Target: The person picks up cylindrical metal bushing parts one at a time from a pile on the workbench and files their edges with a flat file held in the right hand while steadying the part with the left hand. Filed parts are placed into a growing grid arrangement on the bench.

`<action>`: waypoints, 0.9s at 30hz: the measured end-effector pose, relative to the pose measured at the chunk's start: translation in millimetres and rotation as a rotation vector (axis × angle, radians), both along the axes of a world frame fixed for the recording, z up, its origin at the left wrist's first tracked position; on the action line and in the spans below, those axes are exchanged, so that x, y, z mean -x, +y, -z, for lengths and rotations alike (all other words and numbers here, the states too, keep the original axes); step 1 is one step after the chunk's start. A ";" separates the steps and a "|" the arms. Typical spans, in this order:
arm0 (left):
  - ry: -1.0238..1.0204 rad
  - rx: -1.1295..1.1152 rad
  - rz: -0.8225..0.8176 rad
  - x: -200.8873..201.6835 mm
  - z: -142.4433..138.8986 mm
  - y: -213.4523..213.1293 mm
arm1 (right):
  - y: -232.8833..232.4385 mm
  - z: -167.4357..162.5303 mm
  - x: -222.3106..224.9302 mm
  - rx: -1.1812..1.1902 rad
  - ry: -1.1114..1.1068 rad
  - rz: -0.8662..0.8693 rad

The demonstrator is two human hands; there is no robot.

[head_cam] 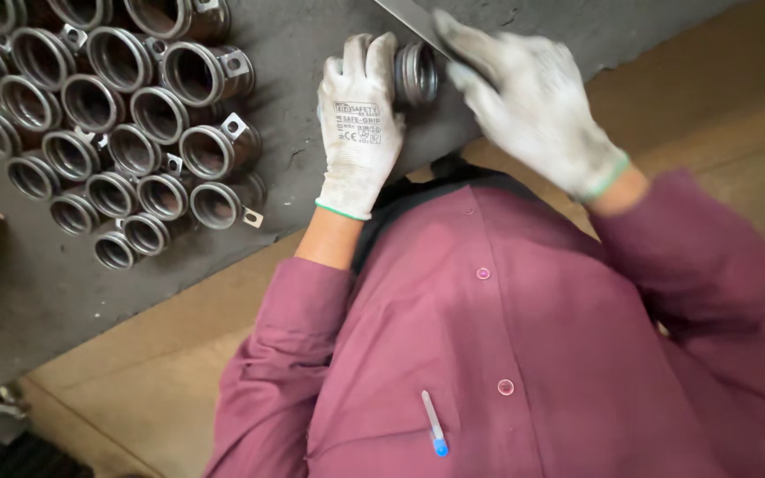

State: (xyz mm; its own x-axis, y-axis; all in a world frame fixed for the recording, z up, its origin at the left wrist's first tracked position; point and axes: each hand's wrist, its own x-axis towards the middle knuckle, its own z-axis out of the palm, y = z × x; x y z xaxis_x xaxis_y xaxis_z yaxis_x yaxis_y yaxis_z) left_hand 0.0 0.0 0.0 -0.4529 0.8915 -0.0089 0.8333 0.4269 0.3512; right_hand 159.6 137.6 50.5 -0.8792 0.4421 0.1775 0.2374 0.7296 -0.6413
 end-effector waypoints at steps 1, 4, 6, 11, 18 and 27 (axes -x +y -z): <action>-0.014 0.000 -0.017 -2.2 2.9 -0.7 | -4.8 -0.8 -12.0 0.050 -0.036 0.014; -0.043 0.096 -0.010 4.0 1.4 -2.9 | -28.8 -20.5 -43.6 0.216 -0.054 0.024; -0.013 0.024 0.010 5.0 24.0 -13.4 | -42.2 9.6 -43.0 0.213 -0.050 0.044; -0.005 0.021 -0.022 4.6 12.2 -7.1 | -1.1 49.1 12.1 0.189 0.026 -0.044; -1.069 -0.337 -0.132 1.8 -7.3 -24.1 | -8.5 41.1 -49.8 0.998 -0.141 0.286; -1.720 -0.263 -0.417 -6.0 -38.2 -40.6 | -35.1 41.6 -125.9 0.567 0.079 0.099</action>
